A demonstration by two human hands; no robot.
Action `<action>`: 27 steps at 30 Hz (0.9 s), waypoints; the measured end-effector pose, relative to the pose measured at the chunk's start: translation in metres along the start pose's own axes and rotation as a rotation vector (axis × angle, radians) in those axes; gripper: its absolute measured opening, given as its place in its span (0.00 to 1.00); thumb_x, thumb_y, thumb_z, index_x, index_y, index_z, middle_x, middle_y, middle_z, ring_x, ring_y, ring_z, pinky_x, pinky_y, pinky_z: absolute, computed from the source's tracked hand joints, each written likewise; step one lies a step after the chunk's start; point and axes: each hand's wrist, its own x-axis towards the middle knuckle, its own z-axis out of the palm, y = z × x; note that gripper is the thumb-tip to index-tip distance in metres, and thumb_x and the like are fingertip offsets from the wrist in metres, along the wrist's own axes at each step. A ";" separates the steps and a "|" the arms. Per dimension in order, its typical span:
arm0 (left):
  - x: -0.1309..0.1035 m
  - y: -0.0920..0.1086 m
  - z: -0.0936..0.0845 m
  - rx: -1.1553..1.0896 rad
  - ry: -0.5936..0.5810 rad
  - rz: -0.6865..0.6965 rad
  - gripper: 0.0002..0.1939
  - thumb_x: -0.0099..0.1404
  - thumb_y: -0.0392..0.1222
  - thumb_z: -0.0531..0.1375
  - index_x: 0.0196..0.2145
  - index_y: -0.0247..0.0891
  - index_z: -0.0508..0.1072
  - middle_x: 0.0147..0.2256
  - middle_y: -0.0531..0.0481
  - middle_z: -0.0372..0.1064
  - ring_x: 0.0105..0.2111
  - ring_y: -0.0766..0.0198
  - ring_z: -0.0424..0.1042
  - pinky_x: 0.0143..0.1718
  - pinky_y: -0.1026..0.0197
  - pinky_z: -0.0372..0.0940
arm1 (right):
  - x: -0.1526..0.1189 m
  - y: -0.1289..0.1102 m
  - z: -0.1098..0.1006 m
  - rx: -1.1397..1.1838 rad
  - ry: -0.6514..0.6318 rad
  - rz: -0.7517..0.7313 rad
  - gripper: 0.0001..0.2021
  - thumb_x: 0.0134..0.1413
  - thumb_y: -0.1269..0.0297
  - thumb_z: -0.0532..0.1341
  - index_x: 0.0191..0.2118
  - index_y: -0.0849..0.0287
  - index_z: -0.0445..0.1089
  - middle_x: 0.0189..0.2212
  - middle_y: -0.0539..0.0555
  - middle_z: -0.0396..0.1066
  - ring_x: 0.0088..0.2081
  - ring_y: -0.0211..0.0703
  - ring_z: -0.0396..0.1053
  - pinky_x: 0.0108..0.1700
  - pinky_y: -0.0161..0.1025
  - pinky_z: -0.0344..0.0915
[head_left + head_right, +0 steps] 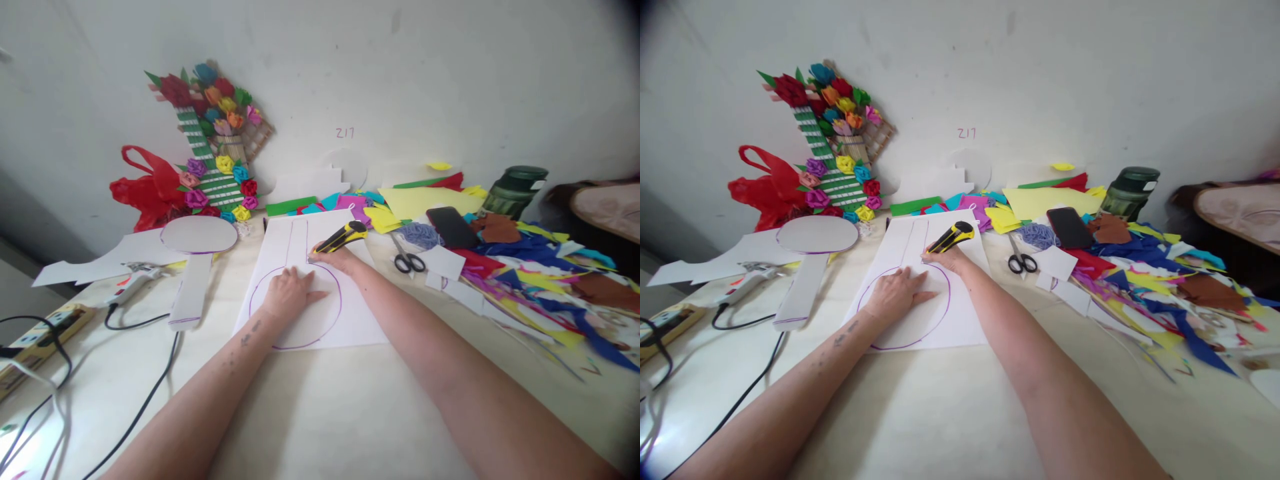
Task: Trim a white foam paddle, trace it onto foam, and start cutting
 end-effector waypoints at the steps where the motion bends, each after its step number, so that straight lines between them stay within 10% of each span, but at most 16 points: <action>1: 0.000 0.000 0.000 0.000 -0.001 -0.001 0.35 0.57 0.65 0.35 0.49 0.42 0.64 0.39 0.38 0.62 0.38 0.53 0.65 0.34 0.57 0.57 | 0.000 0.000 0.000 -0.001 -0.005 -0.003 0.08 0.33 0.65 0.64 0.24 0.62 0.68 0.24 0.49 0.68 0.29 0.35 0.64 0.38 0.37 0.61; 27: 0.000 0.000 -0.001 -0.020 -0.011 -0.004 0.36 0.57 0.64 0.35 0.49 0.41 0.63 0.38 0.38 0.62 0.38 0.53 0.64 0.34 0.57 0.57 | -0.003 -0.001 -0.002 -0.054 0.025 0.006 0.08 0.33 0.66 0.63 0.25 0.61 0.68 0.24 0.49 0.68 0.30 0.36 0.64 0.38 0.37 0.61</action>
